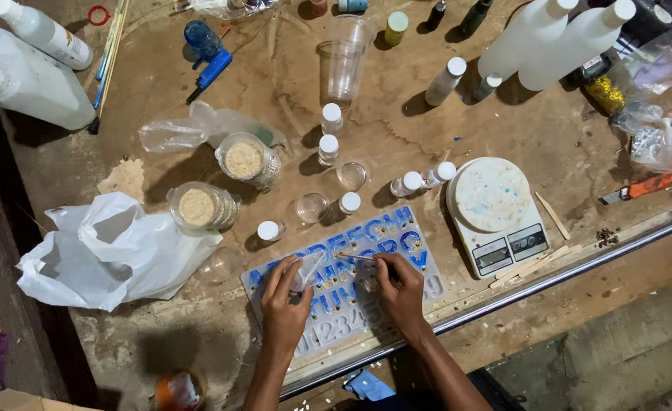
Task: The person pours a clear liquid from a small plastic cup into the cavities of a silicone mold containing letters and numbers. They use a wooden stick to guide the liquid and spread it evenly within the mold sections.
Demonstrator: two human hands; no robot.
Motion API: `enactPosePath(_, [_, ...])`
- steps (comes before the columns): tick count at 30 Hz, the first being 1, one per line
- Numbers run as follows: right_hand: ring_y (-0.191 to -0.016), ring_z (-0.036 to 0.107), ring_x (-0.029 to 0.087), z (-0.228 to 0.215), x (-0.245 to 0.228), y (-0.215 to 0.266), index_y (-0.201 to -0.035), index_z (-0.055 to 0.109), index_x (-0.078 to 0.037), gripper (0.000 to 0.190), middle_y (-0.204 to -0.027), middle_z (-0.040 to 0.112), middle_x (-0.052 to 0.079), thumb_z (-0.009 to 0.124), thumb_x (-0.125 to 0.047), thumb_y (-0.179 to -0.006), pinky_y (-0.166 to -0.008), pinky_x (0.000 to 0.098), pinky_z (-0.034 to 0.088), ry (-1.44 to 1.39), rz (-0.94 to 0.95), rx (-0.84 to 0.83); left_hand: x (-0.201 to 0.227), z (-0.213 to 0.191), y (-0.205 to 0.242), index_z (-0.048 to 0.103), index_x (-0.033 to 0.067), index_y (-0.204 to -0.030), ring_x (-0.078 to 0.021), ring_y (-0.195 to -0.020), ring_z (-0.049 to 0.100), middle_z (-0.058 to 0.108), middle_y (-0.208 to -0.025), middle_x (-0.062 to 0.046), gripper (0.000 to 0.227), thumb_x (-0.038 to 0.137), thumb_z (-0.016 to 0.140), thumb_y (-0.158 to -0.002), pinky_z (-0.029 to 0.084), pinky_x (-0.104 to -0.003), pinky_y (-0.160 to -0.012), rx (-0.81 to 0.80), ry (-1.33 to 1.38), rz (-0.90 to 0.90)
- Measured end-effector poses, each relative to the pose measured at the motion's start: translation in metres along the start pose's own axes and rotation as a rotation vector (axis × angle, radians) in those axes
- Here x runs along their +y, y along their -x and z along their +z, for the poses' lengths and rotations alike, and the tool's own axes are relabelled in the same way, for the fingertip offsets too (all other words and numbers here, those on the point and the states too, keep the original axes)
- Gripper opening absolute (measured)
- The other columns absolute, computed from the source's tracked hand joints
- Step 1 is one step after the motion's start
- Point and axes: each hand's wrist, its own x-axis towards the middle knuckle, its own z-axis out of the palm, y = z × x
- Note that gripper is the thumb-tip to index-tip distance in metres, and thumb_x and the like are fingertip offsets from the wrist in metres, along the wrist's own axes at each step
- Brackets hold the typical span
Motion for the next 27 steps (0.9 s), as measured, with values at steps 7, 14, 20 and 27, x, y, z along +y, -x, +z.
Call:
enactPosePath(7, [-0.067, 0.057, 0.012, 0.0005, -0.0028, -0.0027, -0.099, 0.073, -0.006, 0.014, -0.085, 0.071, 0.003, 0.060, -0.013, -0.100, -0.061, 0.0277, 0.042, -0.008, 0.043, -0.006, 0.0041, -0.0014, -0.0087, 0.066, 0.0013, -0.126, -0.0317, -0.123, 0.065, 0.064, -0.134, -0.016, 0.042, 0.000, 0.076, -0.086, 0.057, -0.042, -0.098, 0.047, -0.020, 0.078])
enactPosePath(14, [-0.067, 0.059, 0.012, 0.0014, -0.0028, -0.0036, -0.103, 0.072, -0.007, 0.014, -0.085, 0.070, 0.003, 0.059, -0.012, -0.102, -0.059, 0.0269, 0.042, -0.004, -0.032, -0.019, 0.0012, -0.0011, -0.0068, 0.067, 0.0028, -0.129, -0.0315, -0.125, 0.065, 0.063, -0.137, -0.014, 0.045, 0.000, 0.077, -0.086, 0.058, -0.044, -0.100, 0.059, -0.009, 0.033])
enactPosePath(20, [-0.069, 0.061, 0.013, 0.0023, -0.0055, -0.0031, -0.103, 0.071, -0.007, 0.014, -0.086, 0.071, 0.004, 0.059, -0.013, -0.102, -0.061, 0.0278, 0.045, 0.000, -0.021, -0.022, 0.0025, -0.0042, -0.0065, 0.066, 0.0024, -0.129, -0.0310, -0.127, 0.064, 0.063, -0.137, -0.015, 0.044, -0.002, 0.075, -0.086, 0.054, -0.043, -0.104, 0.093, 0.016, 0.022])
enactPosePath(27, [-0.064, 0.052, 0.011, 0.0043, 0.0007, -0.0007, -0.106, 0.071, -0.007, 0.014, -0.080, 0.065, 0.001, 0.059, -0.013, -0.103, -0.059, 0.0278, 0.039, 0.001, -0.037, -0.034, -0.0012, -0.0069, -0.0048, 0.066, 0.0027, -0.130, -0.0312, -0.125, 0.065, 0.063, -0.137, -0.014, 0.045, -0.001, 0.076, -0.086, 0.058, -0.044, -0.099, 0.108, -0.025, 0.020])
